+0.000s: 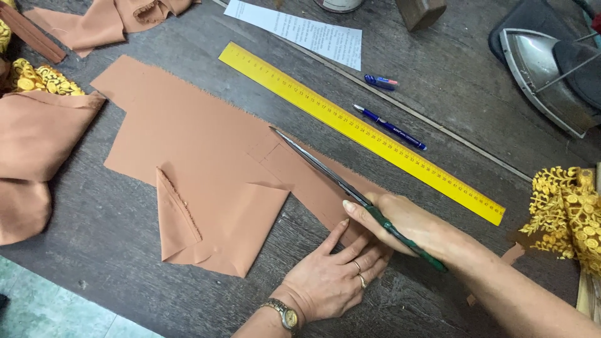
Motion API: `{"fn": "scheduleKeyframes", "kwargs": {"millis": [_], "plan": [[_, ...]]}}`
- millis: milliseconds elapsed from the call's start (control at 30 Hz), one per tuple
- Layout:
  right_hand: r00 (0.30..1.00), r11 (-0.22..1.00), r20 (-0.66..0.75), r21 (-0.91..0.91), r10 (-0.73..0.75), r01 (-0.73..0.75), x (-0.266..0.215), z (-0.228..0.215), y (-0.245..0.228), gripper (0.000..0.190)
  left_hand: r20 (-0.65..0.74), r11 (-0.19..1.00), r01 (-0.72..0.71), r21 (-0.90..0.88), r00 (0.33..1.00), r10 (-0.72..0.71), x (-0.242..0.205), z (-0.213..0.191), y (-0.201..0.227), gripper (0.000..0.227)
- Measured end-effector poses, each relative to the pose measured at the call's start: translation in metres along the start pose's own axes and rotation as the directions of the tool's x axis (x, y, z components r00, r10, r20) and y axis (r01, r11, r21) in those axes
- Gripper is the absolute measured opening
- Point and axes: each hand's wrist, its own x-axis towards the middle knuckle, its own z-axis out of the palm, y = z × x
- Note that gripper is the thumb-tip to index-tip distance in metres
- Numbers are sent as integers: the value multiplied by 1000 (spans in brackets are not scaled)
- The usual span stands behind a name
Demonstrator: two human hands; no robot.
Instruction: The person uses a pair of scissors to cut a piece of light brown fabric on a dark wooden table. They carefully follow a pre-drawn outline on the fabric, cutting along the marked lines to separate a specific shape from the larger piece.
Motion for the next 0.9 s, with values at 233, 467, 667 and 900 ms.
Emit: {"fn": "scheduleKeyframes", "kwargs": {"millis": [233,467,667,900], "plan": [[998,999,-43,28,-43,44,6,5,5,53,-13,1000,3,-12,1000,-3,-1,3,0,66],[992,993,-23,14,-120,120,8,5,7,53,-2,1000,3,-11,1000,-3,0,0,0,66],[993,993,-32,-2,-116,116,8,1,-7,56,-28,1000,3,-5,1000,-3,1,-1,0,62],[998,999,-38,-23,-41,40,9,3,-17,64,-19,999,-2,-43,1000,1,0,2,0,62]]}}
